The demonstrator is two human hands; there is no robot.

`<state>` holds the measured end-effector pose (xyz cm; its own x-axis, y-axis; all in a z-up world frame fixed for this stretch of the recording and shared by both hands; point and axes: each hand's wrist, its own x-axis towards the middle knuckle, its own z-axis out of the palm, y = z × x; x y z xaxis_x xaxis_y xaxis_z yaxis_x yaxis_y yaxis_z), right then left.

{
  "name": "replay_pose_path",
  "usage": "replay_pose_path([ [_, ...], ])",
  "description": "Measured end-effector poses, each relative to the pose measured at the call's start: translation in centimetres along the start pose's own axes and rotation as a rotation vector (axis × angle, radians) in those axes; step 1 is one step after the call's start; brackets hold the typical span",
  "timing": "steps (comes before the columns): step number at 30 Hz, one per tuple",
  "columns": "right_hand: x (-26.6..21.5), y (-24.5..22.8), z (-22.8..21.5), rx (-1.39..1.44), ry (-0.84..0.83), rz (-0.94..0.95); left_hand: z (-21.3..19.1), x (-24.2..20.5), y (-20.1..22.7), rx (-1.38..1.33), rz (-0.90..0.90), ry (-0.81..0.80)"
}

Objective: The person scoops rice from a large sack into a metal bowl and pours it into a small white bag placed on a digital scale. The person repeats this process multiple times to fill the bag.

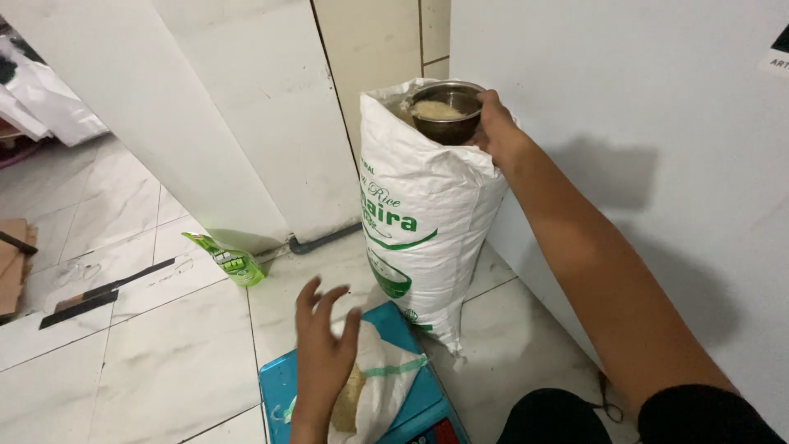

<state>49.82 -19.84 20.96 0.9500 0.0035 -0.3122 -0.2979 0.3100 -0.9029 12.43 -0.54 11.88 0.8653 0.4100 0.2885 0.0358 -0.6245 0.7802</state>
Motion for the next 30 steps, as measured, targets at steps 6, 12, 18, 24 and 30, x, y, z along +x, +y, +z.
replay_pose_path([
  [6, -5.8, -2.1, -0.9, 0.215, -0.082, 0.012, 1.2, -9.1, -16.3, 0.231, -0.621, 0.419],
  [12, -5.7, -4.8, -1.2, 0.486, -0.090, 0.072, 3.3, -12.2, -16.3, -0.244, -1.002, 0.200],
  [18, -15.9, -7.1, 0.0, 0.515, -0.294, -0.117, 6.0, -14.4, -22.0, -0.175, -0.709, 0.177],
  [24, -25.1, -1.7, -0.5, 0.556, -0.657, -0.179, 1.0, -14.4, -14.5, -0.734, -0.821, 0.086],
  [30, -30.9, 11.4, -1.3, 0.550, -0.931, 0.031, 2.9, -15.4, -17.5, -1.268, -0.589, 0.305],
])
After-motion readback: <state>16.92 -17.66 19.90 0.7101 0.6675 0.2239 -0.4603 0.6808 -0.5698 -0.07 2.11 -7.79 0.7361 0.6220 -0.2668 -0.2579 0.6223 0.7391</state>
